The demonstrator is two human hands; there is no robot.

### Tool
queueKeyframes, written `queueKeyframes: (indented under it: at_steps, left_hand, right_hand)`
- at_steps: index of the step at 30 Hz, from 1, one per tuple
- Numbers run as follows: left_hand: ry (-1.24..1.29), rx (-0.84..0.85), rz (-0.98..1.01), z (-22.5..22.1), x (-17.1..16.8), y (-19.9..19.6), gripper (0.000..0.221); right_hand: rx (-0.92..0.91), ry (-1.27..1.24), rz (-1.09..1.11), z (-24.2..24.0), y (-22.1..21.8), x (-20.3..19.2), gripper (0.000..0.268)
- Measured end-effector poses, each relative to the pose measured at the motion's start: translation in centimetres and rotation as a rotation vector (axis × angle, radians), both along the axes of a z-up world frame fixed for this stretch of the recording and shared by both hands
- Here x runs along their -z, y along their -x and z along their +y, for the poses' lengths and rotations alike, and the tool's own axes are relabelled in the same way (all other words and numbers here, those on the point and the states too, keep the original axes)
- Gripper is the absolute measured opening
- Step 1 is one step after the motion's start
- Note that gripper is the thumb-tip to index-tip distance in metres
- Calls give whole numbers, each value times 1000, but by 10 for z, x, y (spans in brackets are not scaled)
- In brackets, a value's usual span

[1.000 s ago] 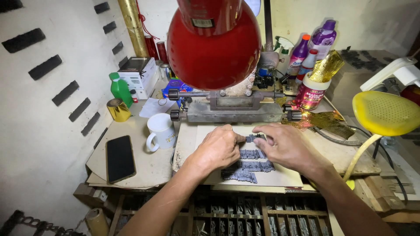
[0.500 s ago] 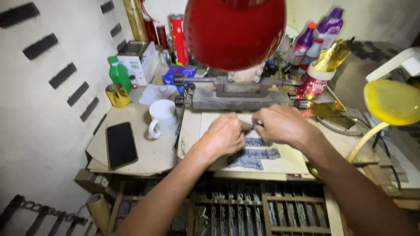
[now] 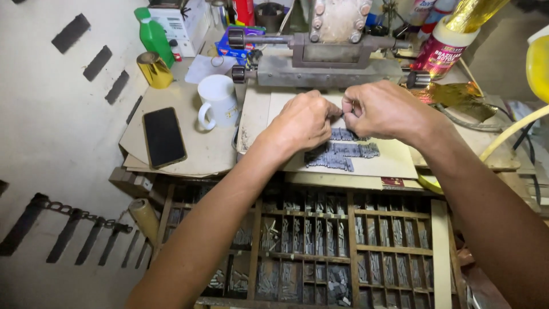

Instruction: Sorting and organizing individual metal type pieces into a type case tray at a workbench.

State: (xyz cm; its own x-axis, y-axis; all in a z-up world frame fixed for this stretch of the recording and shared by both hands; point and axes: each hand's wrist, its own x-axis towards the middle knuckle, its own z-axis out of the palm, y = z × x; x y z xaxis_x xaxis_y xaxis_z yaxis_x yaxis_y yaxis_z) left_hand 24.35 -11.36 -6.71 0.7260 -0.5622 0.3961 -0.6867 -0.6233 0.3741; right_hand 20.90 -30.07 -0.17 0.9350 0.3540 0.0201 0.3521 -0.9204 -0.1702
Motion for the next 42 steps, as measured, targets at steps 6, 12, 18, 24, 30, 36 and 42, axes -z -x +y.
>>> queueKeyframes:
  at_steps: [6, 12, 18, 24, 30, 36, 42]
  left_hand:
    - [-4, 44, 12, 4, -14, 11, 33]
    - [-59, 63, 237, 7, -44, 27, 30]
    - [-105, 30, 224, -5, -29, 15, 43]
    - [-147, -12, 195, -10, -24, 13, 35]
    - [-106, 15, 158, -8, -17, 8, 42]
    - [-138, 3, 55, -7, -1, -6, 29]
    - [-103, -13, 98, -3, -23, 18, 30]
  right_hand:
    - [-67, -187, -130, -11, 17, -15, 15]
    - [297, -470, -83, -25, 129, -45, 15]
    - [91, -709, 353, -64, 188, 123, 29]
    - [555, -486, 840, -8, 223, 281, 25]
    - [589, -563, 694, 4, 208, 296, 30]
    - [483, -570, 646, 12, 190, 301, 27]
    - [415, -873, 252, 20, 181, 286, 46]
